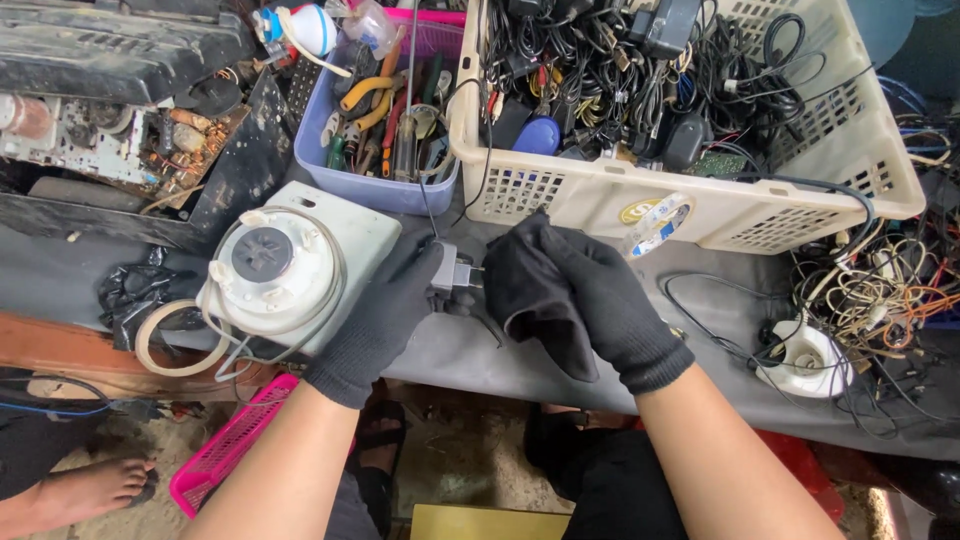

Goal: The person is organizing electronic power adapters by winding their cables around them and securing them with small adhesive labels.

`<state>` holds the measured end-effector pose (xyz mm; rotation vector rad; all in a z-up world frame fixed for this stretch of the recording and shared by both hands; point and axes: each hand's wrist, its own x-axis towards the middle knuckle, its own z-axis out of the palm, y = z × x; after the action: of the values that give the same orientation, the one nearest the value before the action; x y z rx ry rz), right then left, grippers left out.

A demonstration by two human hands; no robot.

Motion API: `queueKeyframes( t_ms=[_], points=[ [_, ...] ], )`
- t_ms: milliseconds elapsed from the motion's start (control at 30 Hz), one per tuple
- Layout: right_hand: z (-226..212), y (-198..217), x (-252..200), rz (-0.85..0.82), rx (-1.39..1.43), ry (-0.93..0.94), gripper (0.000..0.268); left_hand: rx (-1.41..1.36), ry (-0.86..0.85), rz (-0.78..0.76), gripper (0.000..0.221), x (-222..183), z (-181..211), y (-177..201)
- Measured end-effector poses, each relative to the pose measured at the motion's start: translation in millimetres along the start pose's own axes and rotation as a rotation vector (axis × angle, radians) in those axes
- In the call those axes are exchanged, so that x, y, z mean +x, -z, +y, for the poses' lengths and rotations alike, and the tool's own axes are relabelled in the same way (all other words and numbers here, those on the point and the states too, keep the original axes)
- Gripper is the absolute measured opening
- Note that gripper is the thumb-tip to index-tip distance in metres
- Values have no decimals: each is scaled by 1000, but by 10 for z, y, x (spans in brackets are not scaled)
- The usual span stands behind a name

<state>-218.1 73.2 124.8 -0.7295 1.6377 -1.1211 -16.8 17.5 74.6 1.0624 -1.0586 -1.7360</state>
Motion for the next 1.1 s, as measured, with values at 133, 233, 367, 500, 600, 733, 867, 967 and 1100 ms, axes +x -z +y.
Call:
queueKeyframes(
  t_ms=[133, 233, 367, 500, 600, 733, 867, 967, 1100],
  points=[
    [224, -49, 107, -27, -105, 174, 41, 36, 29, 31, 37, -2, -48, -88],
    [311, -240, 56, -41, -300, 332, 33, 72, 45, 57, 37, -15, -80, -150],
    [452, -552, 7, -22, -711, 962, 25, 131, 79, 85, 37, 52, -92, -306],
    [774, -656, 116, -95, -892, 1025, 31, 190, 120, 138, 37, 58, -94, -312],
    [973, -711, 251, -130, -1062, 1015, 38, 259, 62, 83, 51, 33, -108, -209],
    [1035, -655, 322, -94, -1233, 948, 45, 293, 86, 37, 48, 66, -109, -272],
    [1145, -684, 532, -67, -1106, 904, 44, 278, 138, 80, 43, 11, -143, -247],
    [1112, -711, 339, -37, -1196, 935, 56, 276, 171, 103, 40, -24, -149, -159],
    [1070, -754, 412, 119, -1086, 683, 47, 1792, -782, 120, 58, 1308, -2497, 1045]
  ],
)
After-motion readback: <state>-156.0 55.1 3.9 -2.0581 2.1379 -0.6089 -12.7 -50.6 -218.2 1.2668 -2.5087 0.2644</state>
